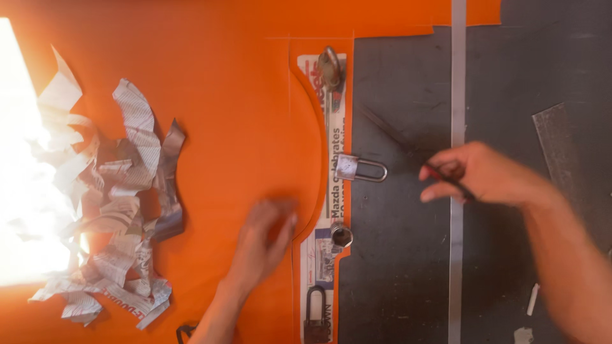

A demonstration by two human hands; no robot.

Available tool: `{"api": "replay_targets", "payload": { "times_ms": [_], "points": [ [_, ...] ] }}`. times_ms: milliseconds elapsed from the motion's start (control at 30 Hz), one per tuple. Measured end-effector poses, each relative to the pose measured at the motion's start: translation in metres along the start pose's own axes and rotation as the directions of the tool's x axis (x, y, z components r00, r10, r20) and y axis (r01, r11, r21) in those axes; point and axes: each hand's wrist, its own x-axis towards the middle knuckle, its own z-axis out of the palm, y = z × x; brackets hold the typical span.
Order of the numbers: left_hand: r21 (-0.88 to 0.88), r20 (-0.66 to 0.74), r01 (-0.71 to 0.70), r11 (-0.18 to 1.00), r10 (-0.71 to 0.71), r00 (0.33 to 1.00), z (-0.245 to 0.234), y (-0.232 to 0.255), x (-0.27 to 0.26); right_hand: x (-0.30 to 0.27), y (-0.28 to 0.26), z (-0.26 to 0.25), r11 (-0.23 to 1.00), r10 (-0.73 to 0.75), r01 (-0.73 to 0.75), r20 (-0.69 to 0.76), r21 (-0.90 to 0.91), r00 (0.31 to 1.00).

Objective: The person uses a ruler and pencil to mark a straight line on an orange sheet, then cuts along the line with scissors. They also cut a curved section and remove excess material, using padlocks to hold the sheet in place during cutting.

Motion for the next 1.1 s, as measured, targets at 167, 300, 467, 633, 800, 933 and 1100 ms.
{"api": "replay_targets", "payload": {
  "times_ms": [167,300,467,633,800,933,1100],
  "points": [
    [0.256,-0.318,-0.228,0.939,0.304,0.898,0.042,-0.008,0.126,0.053,0.007,-0.063,0.994,-0.017,0.014,-0.025,-0.112,1.0],
    [0.367,-0.311,-0.281,0.887,0.402,0.861,0.057,-0.009,0.188,0.1,-0.012,-0.109,0.986,-0.109,0.114,0.044,-0.118,0.993],
    [0.525,-0.272,-0.203,0.827,0.389,0.88,0.065,-0.014,0.199,0.137,-0.036,-0.159,0.9,-0.147,0.169,0.084,-0.402,0.986],
    [0.56,-0.277,-0.163,0.812,0.369,0.887,0.066,-0.013,0.196,0.154,-0.057,-0.179,0.794,-0.166,0.208,0.126,-0.571,0.978],
    [0.561,-0.255,-0.153,0.814,0.345,0.903,0.065,-0.012,0.202,0.17,-0.064,-0.189,0.676,-0.113,0.222,0.199,-0.702,0.974],
    [0.562,-0.255,-0.151,0.813,0.345,0.903,0.066,-0.013,0.2,0.179,-0.064,-0.189,0.686,-0.124,0.191,0.145,-0.703,0.982],
    [0.552,-0.245,-0.152,0.82,0.334,0.91,0.066,-0.012,0.201,0.178,-0.061,-0.187,0.707,-0.127,0.15,0.084,-0.691,0.988]
  ]
}}
